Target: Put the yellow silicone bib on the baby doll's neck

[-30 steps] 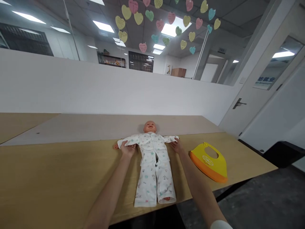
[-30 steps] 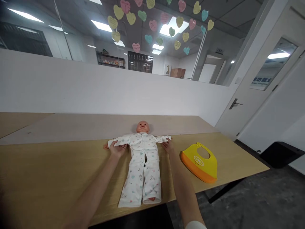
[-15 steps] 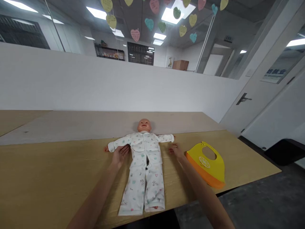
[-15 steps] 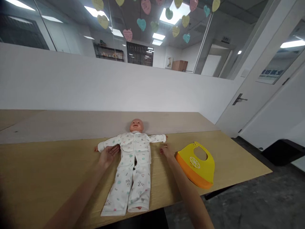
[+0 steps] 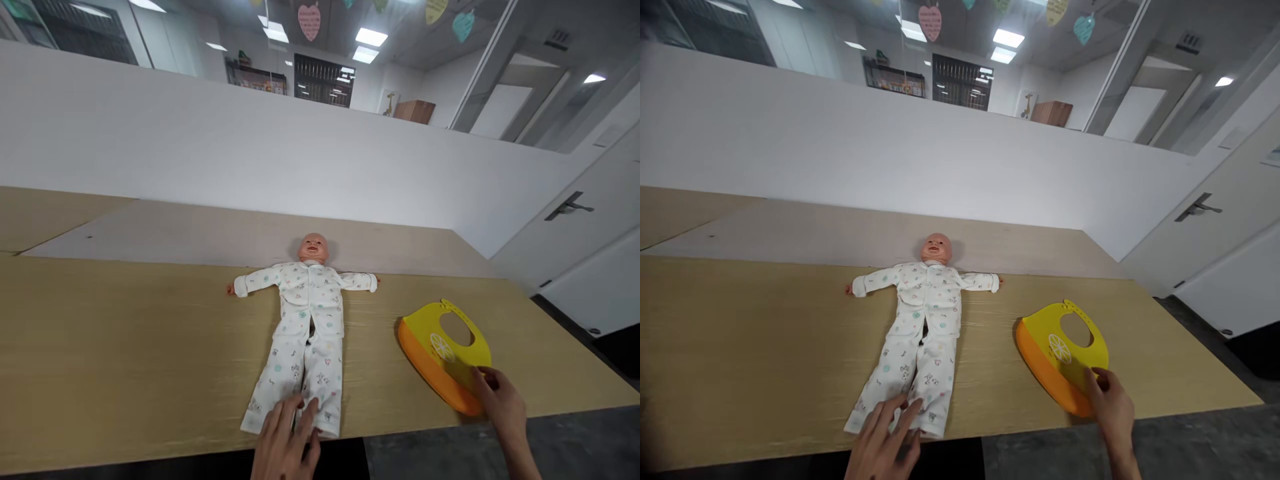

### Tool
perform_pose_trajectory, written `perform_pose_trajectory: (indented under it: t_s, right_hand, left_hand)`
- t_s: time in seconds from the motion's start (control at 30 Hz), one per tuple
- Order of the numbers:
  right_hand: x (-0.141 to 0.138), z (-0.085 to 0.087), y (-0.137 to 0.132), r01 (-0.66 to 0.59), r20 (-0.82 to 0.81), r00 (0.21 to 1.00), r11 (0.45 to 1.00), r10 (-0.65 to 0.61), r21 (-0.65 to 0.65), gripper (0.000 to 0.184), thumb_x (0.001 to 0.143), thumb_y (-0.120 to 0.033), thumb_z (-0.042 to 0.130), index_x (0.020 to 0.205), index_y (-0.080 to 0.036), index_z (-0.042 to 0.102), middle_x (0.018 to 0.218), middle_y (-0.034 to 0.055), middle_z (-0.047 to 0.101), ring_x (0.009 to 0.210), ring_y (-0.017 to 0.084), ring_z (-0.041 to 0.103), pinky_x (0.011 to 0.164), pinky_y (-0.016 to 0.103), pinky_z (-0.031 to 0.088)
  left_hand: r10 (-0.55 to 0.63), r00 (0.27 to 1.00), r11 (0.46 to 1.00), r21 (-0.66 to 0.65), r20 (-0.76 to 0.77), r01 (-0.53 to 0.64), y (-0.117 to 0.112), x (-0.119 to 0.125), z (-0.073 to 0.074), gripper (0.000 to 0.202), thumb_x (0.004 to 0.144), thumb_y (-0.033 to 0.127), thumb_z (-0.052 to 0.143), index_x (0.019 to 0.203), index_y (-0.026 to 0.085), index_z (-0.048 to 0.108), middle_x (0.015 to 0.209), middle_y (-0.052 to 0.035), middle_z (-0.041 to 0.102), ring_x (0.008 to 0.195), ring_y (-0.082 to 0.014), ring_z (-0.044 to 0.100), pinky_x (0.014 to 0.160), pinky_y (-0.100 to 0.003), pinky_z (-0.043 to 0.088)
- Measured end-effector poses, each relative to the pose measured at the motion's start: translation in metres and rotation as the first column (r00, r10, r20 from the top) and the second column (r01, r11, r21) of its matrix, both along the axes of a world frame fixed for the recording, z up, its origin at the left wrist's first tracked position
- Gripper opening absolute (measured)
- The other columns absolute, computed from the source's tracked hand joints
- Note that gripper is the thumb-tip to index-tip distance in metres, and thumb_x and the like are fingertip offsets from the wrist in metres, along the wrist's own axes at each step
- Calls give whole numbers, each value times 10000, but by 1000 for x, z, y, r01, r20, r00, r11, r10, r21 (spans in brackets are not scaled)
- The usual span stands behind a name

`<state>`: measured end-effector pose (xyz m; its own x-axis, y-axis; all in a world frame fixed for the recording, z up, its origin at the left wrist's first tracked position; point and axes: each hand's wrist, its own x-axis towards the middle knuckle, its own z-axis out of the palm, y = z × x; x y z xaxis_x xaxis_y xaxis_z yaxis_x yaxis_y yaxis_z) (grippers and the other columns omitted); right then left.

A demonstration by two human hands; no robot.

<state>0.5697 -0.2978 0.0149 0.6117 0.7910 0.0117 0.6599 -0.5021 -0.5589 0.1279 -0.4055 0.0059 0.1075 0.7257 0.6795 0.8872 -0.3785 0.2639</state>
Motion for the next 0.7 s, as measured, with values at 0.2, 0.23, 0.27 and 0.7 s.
perform_pose_trajectory:
  t_s: [0.2, 0.23, 0.27, 0.7]
  right_hand:
    - [32, -10, 18, 13, 17, 1000, 991, -10, -130, 846, 700, -666, 399, 1255, -44, 540, 1096, 190, 664, 1015, 378, 622, 803, 435, 492]
    - [35, -11, 22, 2, 36, 999, 988, 3, -155, 844, 718, -649, 403, 1287, -35, 519, 1123, 202, 653, 1047, 392, 609, 833, 449, 488]
    - [37, -11, 26, 3, 65, 998, 984, 9, -177, 840, 728, -632, 418, 1306, -30, 505, 1151, 220, 637, 1076, 405, 594, 859, 460, 482]
    - [49, 14, 55, 76, -51, 995, 976, -88, -203, 298, 749, -371, 664, 752, -73, 680, 666, 150, 653, 738, 264, 664, 630, 294, 466]
  left_hand:
    - [46, 974, 995, -72, -221, -63, 9, 14, -8, 482, 785, 69, 410, 1189, 225, 621, 1097, -85, 645, 982, -231, 611, 790, -328, 520]
    - [35, 972, 995, -87, -233, -56, 8, 14, -10, 473, 796, 72, 411, 1193, 223, 617, 1116, -81, 641, 1005, -232, 604, 814, -334, 514]
    - [12, 969, 993, -110, -249, -40, 7, 14, -12, 471, 807, 67, 411, 1205, 221, 610, 1131, -78, 636, 1021, -229, 598, 833, -332, 509]
    - [-189, 929, 981, -97, -319, 166, 15, 54, -16, 562, 791, -71, 338, 1284, 114, 533, 1107, -116, 663, 997, -254, 645, 777, -347, 563]
